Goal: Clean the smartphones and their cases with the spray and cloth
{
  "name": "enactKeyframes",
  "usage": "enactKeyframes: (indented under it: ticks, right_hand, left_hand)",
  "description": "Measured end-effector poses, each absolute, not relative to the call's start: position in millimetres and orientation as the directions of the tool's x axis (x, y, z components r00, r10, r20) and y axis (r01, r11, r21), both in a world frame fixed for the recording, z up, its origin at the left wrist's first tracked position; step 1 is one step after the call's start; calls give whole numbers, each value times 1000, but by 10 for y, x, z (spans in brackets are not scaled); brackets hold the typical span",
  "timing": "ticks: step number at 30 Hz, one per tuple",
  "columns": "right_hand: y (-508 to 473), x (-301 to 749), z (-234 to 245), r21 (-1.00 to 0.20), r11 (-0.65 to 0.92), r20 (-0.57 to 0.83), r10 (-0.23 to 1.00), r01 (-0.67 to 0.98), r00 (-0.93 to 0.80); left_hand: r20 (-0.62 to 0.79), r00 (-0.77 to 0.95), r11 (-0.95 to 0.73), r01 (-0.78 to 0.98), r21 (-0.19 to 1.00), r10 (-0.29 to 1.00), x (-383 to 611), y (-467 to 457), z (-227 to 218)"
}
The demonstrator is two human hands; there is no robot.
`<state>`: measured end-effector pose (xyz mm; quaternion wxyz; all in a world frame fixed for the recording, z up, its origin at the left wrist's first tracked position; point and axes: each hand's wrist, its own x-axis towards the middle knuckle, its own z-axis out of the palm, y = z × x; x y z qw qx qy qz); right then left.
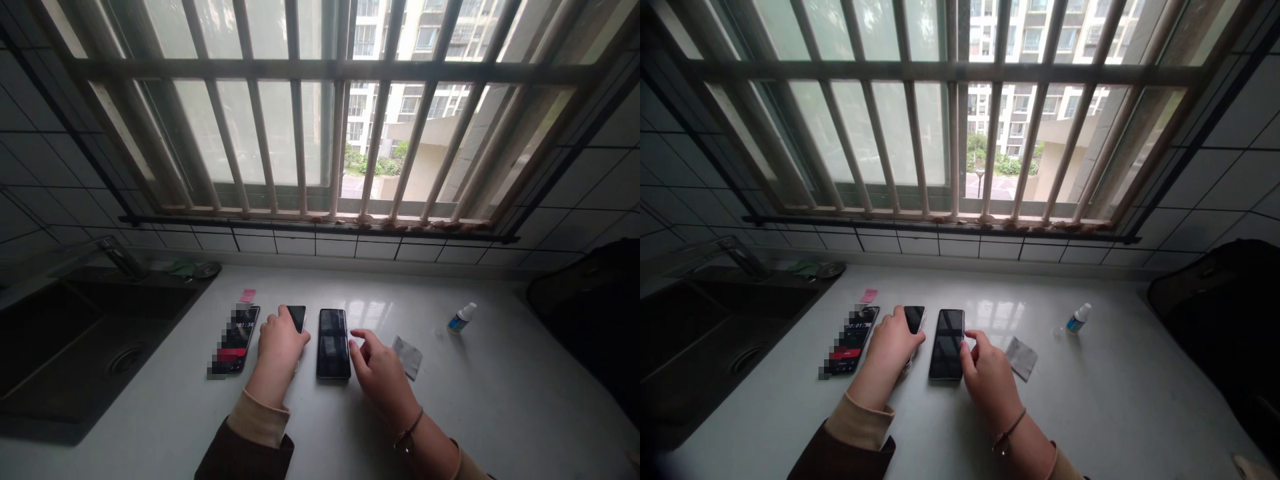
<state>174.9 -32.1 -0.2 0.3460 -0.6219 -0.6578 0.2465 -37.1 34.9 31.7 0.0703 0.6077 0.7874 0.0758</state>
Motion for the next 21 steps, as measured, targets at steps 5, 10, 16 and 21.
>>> enactKeyframes:
  ticks: [5, 10, 16, 21]
  right_hand:
    - [-343, 1740, 26, -862, 143, 140, 989, 487, -44]
    - [-418, 1651, 22, -992, 81, 49, 955, 97, -292]
    - [-447, 1598, 19, -957, 164, 112, 970, 240, -217]
    - [-406, 1623, 21, -999, 46, 47, 989, -7, -143]
  left_hand:
    - [21, -201, 148, 786, 600, 979, -229, 281, 409]
    - [-16, -155, 100, 555, 825, 988, -15, 168, 379]
    - [19, -106, 50, 609, 791, 994, 93, 84, 296]
    - [166, -94, -82, 576, 813, 982, 115, 45, 321]
